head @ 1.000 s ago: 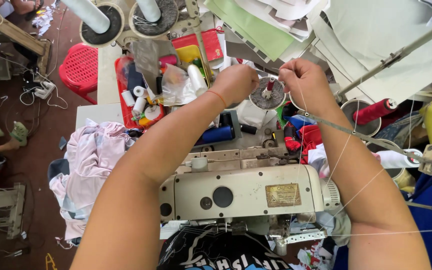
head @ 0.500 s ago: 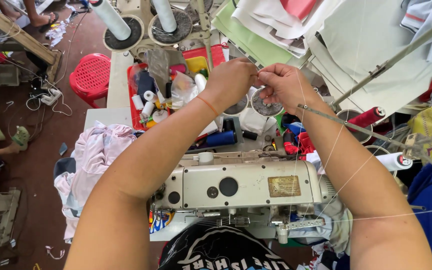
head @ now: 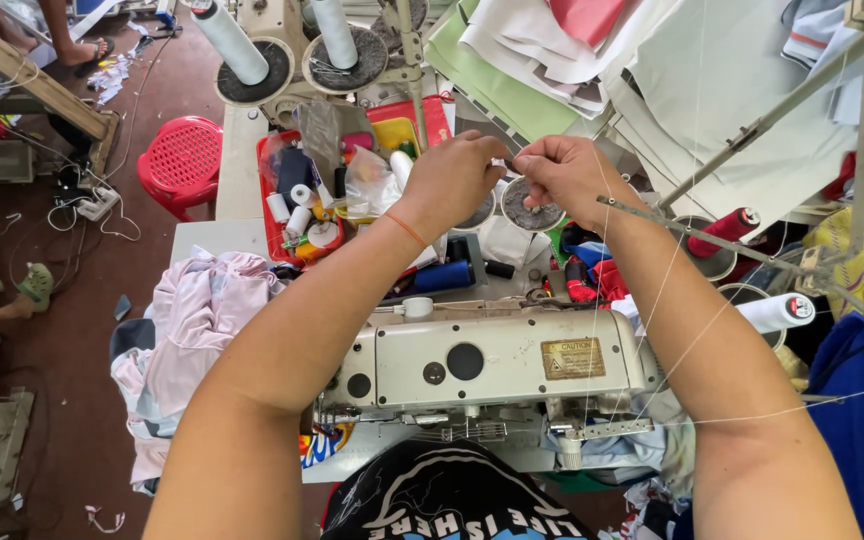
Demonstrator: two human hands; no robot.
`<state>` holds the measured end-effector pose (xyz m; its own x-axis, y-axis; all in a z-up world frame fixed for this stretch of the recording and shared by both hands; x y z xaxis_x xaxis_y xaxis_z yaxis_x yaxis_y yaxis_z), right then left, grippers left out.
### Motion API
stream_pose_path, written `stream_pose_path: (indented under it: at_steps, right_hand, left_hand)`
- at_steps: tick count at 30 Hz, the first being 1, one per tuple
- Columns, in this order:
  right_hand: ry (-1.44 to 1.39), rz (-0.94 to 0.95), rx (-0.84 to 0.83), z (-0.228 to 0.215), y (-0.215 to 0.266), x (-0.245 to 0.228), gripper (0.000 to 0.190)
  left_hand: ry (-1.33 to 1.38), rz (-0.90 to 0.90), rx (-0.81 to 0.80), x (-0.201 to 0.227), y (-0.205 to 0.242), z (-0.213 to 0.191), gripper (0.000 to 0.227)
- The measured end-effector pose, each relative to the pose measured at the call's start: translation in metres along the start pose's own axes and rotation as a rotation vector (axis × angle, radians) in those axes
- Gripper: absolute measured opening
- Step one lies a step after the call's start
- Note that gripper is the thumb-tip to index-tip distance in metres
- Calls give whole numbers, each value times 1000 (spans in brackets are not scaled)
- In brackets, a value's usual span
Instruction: The person moves to a sewing machine and begins threading it. They place a spool of red thread onto a holder and guide the thread through the machine's tension discs and guides.
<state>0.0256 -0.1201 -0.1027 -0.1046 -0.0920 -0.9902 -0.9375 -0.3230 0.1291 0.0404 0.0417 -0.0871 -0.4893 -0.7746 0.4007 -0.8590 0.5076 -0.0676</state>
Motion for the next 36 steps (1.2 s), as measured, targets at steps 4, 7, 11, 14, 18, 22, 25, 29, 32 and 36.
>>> stream_pose_path:
  at_steps: [4,7,11,14,18,22,25,29,32,36]
  right_hand:
    - [-24,-12,1,-1,1,-1,15]
    - [-87,-12,5,-6,-5,7,16]
    - [-151,-25,-1,-14,-15,25,17]
    - [-174,-11,-12,-13,-15,27,17]
    - [-189,-3,-23,-16,-15,32,17]
    - [-244,-1,-43,-18,-16,37,16]
    - [-264,9,-52,-18,-15,35,15]
    - [-347,29,-54,-20,-11,29,16]
    - [-453,0,-68,-23,-13,32,12]
    - [-471,10,-92,-23,-14,33,12]
  left_hand:
    - [54,-1,9,-2,6,-3,39]
    - [100,21,37,1,9,-8,51]
    - [98,139,126,11,12,-12,40]
    - [85,200,172,12,10,-8,27]
    - [50,195,201,15,9,-5,14]
    - [49,211,194,16,7,-2,12]
    - [101,174,178,17,9,-6,13]
    - [353,48,115,-16,-11,27,33]
    - [806,1,-65,-14,-6,53,41]
    - [1090,-70,-131,4,1,54,40]
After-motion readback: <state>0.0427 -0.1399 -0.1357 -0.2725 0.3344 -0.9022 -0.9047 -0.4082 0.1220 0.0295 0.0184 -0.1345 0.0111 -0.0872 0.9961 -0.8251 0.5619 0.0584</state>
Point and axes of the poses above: each hand's wrist, its own y-axis away from the middle knuckle, its own z-axis out of the palm, x = y × z, the point moved 7 cm from there along -y, towards the middle knuckle, and after that the axes turned 12 degrees about -x, right-handed, at the moved point
